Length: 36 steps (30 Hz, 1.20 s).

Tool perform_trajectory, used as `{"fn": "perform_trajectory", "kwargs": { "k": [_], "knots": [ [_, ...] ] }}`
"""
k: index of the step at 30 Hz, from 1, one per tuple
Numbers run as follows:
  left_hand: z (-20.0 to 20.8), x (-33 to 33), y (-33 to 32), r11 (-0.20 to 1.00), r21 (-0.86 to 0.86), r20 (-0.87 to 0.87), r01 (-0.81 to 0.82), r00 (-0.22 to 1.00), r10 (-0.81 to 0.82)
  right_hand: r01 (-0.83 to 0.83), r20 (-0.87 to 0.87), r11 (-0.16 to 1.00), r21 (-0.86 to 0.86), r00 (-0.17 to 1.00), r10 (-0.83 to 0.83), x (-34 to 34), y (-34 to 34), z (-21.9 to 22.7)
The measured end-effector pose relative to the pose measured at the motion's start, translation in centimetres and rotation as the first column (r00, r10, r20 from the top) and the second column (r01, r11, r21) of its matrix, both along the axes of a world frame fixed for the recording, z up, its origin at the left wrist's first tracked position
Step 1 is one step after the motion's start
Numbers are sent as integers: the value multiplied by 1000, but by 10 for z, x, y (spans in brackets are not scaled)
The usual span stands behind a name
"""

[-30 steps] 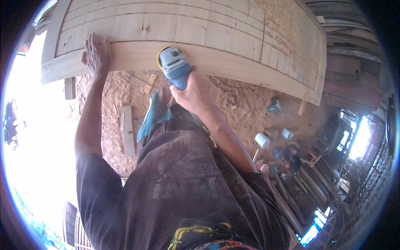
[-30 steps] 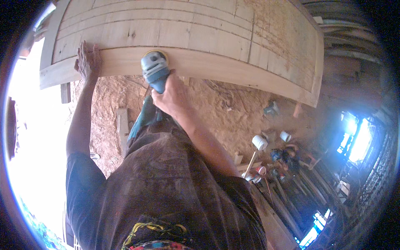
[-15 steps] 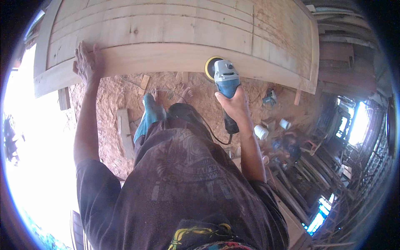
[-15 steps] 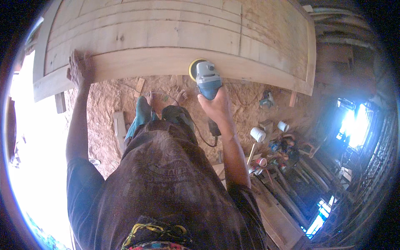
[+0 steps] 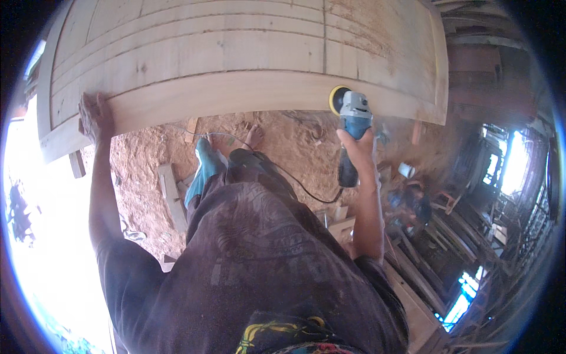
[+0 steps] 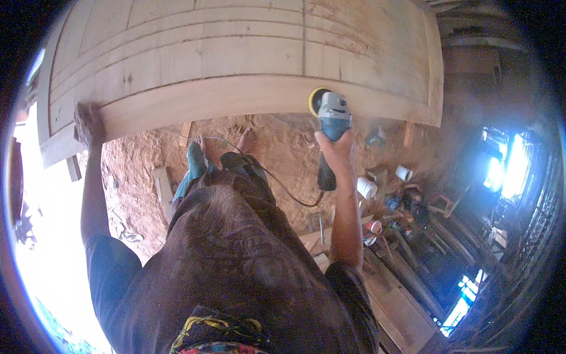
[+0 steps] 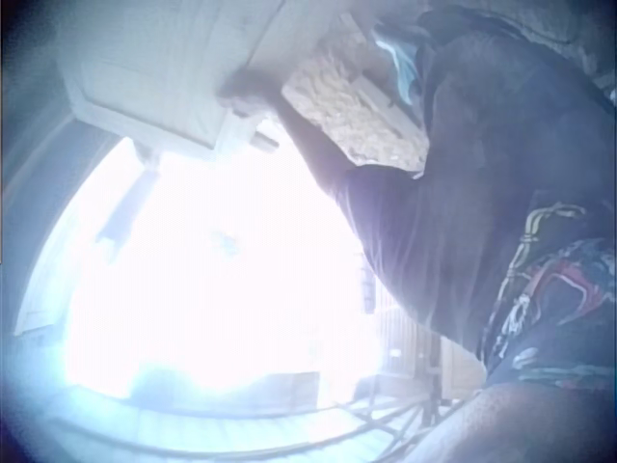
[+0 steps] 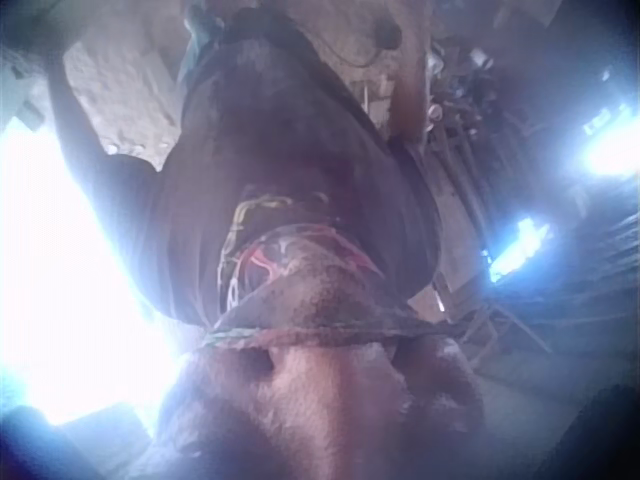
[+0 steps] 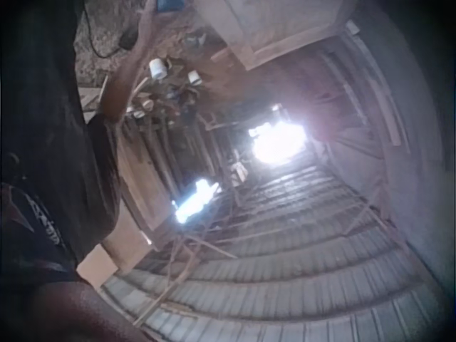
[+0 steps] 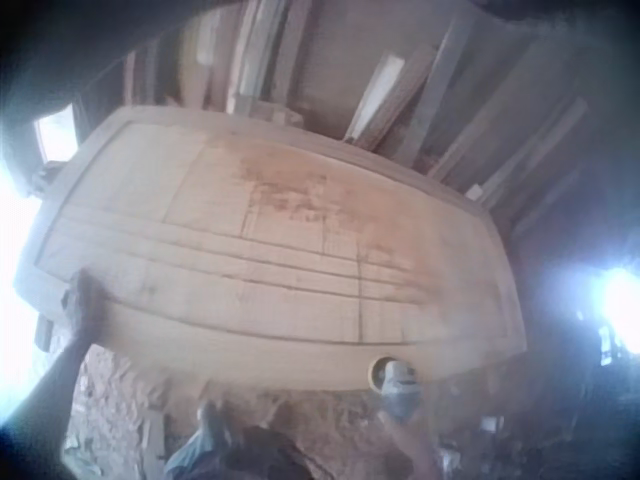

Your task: The person uses a handheld electric sander to smooth the surface of a large wooden board. They move the sander across the board in long strokes, then flip the board over to sand the other side.

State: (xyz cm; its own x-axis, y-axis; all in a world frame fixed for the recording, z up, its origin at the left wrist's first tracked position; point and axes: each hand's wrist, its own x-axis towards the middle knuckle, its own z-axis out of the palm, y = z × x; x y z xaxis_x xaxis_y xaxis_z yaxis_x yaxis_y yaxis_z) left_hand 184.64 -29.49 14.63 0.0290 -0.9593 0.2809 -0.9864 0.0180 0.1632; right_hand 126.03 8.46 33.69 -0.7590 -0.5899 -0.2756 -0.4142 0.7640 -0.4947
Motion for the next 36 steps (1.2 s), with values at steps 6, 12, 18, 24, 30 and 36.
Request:
{"fn": "perform_trajectory", "kwargs": {
  "k": [6, 12, 18, 24, 30, 36],
  "knots": [
    [-2, -3, -6, 998, 62, -32, -10, 999, 12, 107, 52, 994, -37, 993, -106, -103, 49, -4],
    [-29, 31, -20, 996, 77, 322, 38, 945, -61, 351, 198, 933, -85, 923, -329, -119, 62, 12],
    [7, -65, 22, 997, -44, 0, 71, 997, -71, 150, 219, 985, -86, 967, -128, 2, 11, 30],
    [21, -80, 23, 999, -15, -97, 37, 995, -38, -391, 184, 911, -130, 893, 409, 148, -98, -3],
    [23, -82, 27, 995, -60, -163, 80, 983, -89, -545, 175, 837, -55, 820, 545, 228, -162, -10],
    [23, -84, 27, 1000, 19, -116, 23, 993, -21, -388, 92, 915, 110, 921, 379, 170, -129, 3]
  ]
}}
